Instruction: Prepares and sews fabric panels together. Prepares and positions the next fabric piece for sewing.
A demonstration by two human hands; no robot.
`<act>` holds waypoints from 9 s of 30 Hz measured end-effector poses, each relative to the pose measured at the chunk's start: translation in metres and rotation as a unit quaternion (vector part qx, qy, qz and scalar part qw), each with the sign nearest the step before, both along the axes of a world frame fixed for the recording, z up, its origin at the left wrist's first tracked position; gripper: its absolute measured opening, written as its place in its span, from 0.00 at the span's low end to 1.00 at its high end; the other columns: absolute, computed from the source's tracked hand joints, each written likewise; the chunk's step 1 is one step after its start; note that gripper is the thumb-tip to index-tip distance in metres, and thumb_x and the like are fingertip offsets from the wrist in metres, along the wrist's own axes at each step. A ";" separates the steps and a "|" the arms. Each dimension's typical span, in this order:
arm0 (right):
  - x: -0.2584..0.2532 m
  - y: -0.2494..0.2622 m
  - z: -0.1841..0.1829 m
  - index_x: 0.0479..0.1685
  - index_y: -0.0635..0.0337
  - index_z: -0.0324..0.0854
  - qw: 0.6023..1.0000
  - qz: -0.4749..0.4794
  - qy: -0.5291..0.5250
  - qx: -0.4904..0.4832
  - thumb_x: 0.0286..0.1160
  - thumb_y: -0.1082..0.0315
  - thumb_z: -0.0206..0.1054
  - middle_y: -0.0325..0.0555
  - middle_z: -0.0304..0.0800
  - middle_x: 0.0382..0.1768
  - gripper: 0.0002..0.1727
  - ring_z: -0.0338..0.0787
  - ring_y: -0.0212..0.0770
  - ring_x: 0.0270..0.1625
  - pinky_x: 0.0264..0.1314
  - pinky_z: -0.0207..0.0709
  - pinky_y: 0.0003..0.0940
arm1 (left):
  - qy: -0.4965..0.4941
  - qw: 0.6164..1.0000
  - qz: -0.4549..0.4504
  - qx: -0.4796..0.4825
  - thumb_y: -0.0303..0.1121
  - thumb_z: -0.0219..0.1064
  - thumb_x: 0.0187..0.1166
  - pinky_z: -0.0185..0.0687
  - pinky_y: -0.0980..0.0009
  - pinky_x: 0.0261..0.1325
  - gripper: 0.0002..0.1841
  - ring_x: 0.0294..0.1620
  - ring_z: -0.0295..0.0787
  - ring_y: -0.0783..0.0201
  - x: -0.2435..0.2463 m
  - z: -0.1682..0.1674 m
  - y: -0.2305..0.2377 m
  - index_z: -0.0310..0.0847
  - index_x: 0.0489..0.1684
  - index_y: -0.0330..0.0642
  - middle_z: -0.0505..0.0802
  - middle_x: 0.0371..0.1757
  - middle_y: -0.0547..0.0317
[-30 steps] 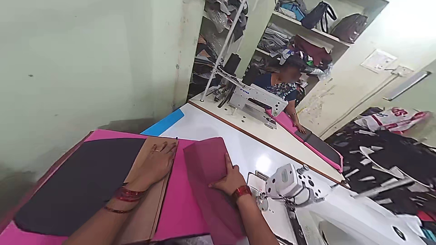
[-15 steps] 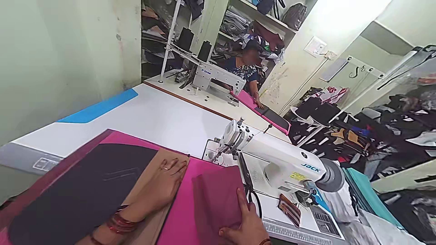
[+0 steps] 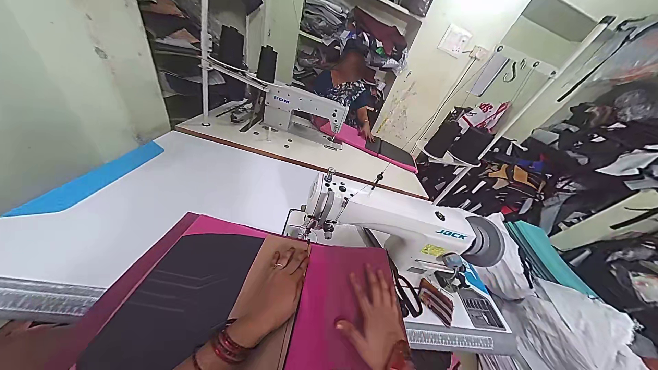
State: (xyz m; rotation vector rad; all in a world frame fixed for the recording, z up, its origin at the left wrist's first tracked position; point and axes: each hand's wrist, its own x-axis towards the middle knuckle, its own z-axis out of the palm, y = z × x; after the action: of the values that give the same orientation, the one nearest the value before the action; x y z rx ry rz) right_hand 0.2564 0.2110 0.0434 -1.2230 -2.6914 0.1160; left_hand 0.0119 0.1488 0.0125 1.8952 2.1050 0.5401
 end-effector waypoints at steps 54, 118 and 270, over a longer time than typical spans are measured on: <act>-0.124 0.036 0.016 0.93 0.57 0.55 0.963 0.146 -0.187 -0.130 0.69 0.81 0.61 0.40 0.51 0.95 0.44 0.47 0.56 0.96 0.92 0.44 0.61 | 0.065 0.976 0.015 0.206 0.36 0.62 0.78 0.81 0.47 0.71 0.17 0.71 0.86 0.43 -0.022 -0.020 0.021 0.92 0.55 0.38 0.92 0.67 0.51; -0.127 0.063 0.022 0.85 0.63 0.68 0.939 0.224 -0.196 -0.173 0.78 0.71 0.59 0.44 0.62 0.91 0.32 0.58 0.50 0.93 0.91 0.49 0.56 | 0.118 0.969 0.000 0.215 0.23 0.61 0.75 0.85 0.47 0.68 0.14 0.66 0.90 0.44 -0.017 -0.018 0.024 0.95 0.46 0.37 0.97 0.57 0.53; -0.144 0.054 -0.036 0.82 0.46 0.77 0.998 0.023 0.000 -0.066 0.82 0.47 0.58 0.60 0.67 0.86 0.30 0.52 0.67 0.93 0.92 0.29 0.71 | -0.010 0.944 -0.207 0.259 0.29 0.65 0.71 0.71 0.35 0.77 0.12 0.63 0.89 0.41 -0.114 -0.016 0.096 0.97 0.41 0.43 0.94 0.53 0.45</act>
State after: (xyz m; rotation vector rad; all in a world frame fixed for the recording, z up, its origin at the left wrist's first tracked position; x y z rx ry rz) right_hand 0.1126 0.2646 0.0075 -1.1974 -2.7518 0.3054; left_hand -0.1017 0.2450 -0.0037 2.5025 1.5687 1.0776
